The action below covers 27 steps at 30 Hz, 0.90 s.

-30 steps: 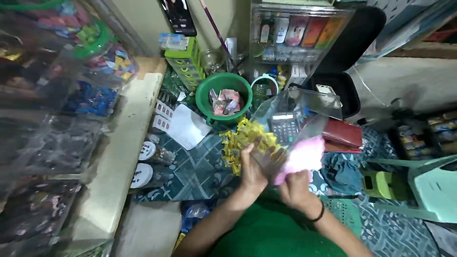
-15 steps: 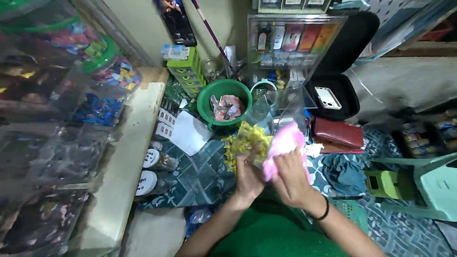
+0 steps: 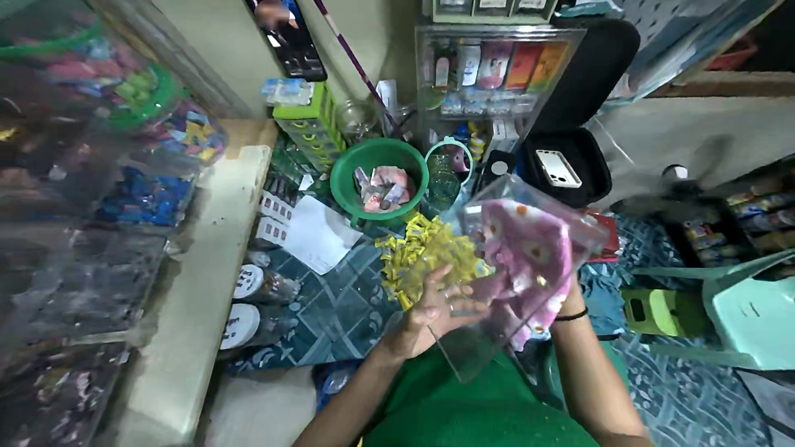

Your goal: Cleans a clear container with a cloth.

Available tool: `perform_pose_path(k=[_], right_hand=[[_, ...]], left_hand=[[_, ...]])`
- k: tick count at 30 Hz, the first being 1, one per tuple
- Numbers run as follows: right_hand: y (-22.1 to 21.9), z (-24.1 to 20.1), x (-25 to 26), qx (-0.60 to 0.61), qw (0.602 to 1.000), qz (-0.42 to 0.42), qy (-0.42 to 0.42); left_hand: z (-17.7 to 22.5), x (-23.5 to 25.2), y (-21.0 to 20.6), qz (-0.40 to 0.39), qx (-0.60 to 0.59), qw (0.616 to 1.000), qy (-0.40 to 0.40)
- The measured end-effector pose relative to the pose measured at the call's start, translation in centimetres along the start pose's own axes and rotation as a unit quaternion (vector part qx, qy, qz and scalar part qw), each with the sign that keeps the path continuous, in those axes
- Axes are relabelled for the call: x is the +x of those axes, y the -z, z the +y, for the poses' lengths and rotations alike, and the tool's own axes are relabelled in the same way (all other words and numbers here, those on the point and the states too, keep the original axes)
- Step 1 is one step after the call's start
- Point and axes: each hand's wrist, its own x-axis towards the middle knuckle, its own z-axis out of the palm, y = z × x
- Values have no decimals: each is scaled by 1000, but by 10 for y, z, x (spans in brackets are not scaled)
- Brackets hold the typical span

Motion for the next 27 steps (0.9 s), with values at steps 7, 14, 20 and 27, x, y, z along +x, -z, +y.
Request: perform_pose_path(k=[7,14,20,27], right_hand=[[-11,39,3,227,963,-34,-139],[-21,50,-24,-98,992,68,-49],[-46,24,-51,-334,939,48,62],[-54,13,-32,-423,883,-59,196]], left_hand=[[20,-9,-17,245,229,941,47],[28,1,-80,111,651,748,-61],[1,22,-67,205,701,660,-175],[4,33,-48,237,632,698,-238]])
